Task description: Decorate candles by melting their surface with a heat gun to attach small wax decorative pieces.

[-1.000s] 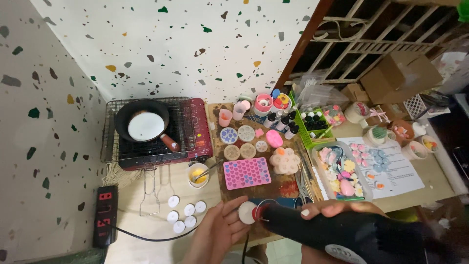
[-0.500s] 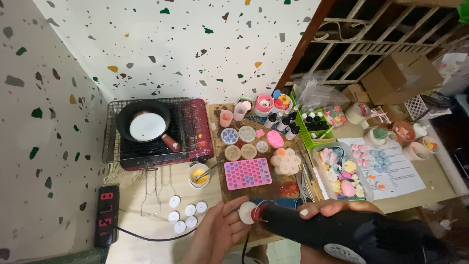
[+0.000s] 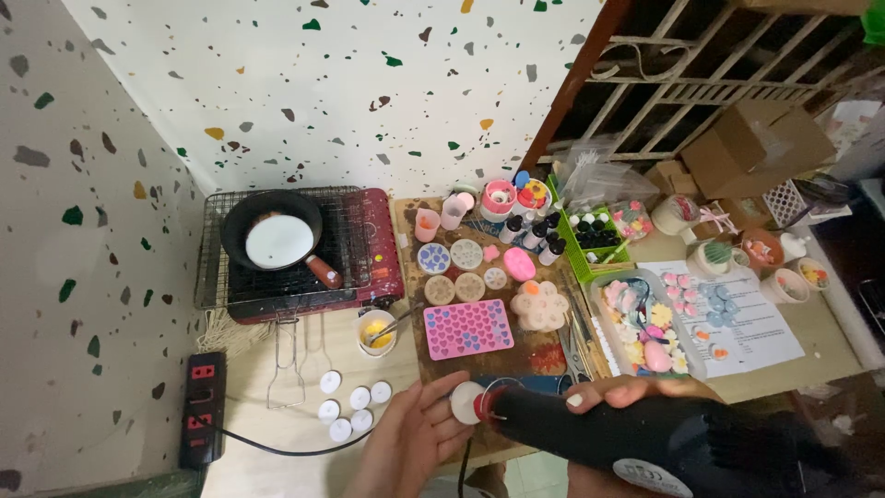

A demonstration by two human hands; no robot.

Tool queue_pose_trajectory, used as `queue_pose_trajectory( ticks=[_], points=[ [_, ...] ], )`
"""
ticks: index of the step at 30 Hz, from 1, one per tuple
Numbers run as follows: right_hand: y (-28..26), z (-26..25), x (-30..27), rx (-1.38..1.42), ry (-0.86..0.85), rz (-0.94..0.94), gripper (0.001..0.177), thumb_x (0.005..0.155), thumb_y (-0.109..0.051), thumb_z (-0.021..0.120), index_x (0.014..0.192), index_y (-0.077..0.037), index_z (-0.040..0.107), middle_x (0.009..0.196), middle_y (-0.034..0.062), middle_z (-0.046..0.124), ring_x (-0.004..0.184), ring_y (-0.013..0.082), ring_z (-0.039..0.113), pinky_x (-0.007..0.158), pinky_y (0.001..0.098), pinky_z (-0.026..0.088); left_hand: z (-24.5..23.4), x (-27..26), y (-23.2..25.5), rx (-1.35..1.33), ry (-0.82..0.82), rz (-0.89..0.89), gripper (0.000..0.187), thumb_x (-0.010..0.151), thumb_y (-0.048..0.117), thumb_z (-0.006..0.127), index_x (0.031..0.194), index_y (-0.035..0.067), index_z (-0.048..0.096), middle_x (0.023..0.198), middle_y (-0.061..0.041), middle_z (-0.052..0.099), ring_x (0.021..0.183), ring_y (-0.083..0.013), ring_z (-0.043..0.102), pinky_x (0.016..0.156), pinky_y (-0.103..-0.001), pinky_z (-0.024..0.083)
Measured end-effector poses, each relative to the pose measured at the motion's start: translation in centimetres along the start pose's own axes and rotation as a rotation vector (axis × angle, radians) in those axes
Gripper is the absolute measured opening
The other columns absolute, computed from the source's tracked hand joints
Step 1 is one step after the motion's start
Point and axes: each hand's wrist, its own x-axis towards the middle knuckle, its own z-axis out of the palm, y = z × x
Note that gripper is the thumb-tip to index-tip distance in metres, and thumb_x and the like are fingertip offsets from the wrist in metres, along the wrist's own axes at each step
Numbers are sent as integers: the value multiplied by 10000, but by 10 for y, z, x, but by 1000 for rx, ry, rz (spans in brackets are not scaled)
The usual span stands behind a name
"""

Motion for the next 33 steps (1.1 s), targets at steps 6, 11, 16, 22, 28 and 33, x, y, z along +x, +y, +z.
queue_pose_trajectory(
  ticks=[6,11,16,22,28,33],
  points=[
    [-2,10,5,501,84,62,361,1016,-215,623,1296,-59,455,1132,192,608,1114,339,645,1037,615,491,-4,1,-1,-10,8,-12,692,995,462,365,1483,-18,468,1398,-224,642,1292,-308,619,1117,-440,447],
    [-2,18,5,237,27,-125,490,944,-149,697,1376,-99,472,1170,157,603,1126,325,637,1048,605,500,-4,0,0,-4,27,-25,691,998,465,364,1486,-9,485,1395,-206,651,1279,-290,620,1096,-425,444],
    [13,-4,-3,280,50,-55,386,1007,-204,669,1308,-83,461,1167,176,599,1120,352,635,1030,663,507,-6,0,-1,-16,-18,-19,693,996,469,370,1493,-3,470,1402,-201,648,1284,-288,614,1104,-420,439],
    [8,19,0,408,214,-77,311,1088,-311,507,1276,-66,539,1093,206,616,996,409,633,955,732,495,-2,-3,0,2,-6,-16,696,994,466,371,1496,-6,466,1411,-200,642,1297,-289,610,1110,-427,438],
    [2,19,5,732,126,-29,446,1122,-385,416,1304,-16,587,1085,263,646,1011,470,645,919,780,473,2,-4,2,-35,16,-35,693,993,458,363,1483,-21,462,1403,-224,645,1306,-316,612,1116,-441,450],
    [2,20,4,581,158,-54,454,1157,-414,427,1285,-7,581,1061,232,638,1015,442,630,977,734,472,3,-5,2,-3,21,-23,693,994,464,363,1488,-11,468,1402,-220,646,1306,-318,609,1108,-437,449]
  ],
)
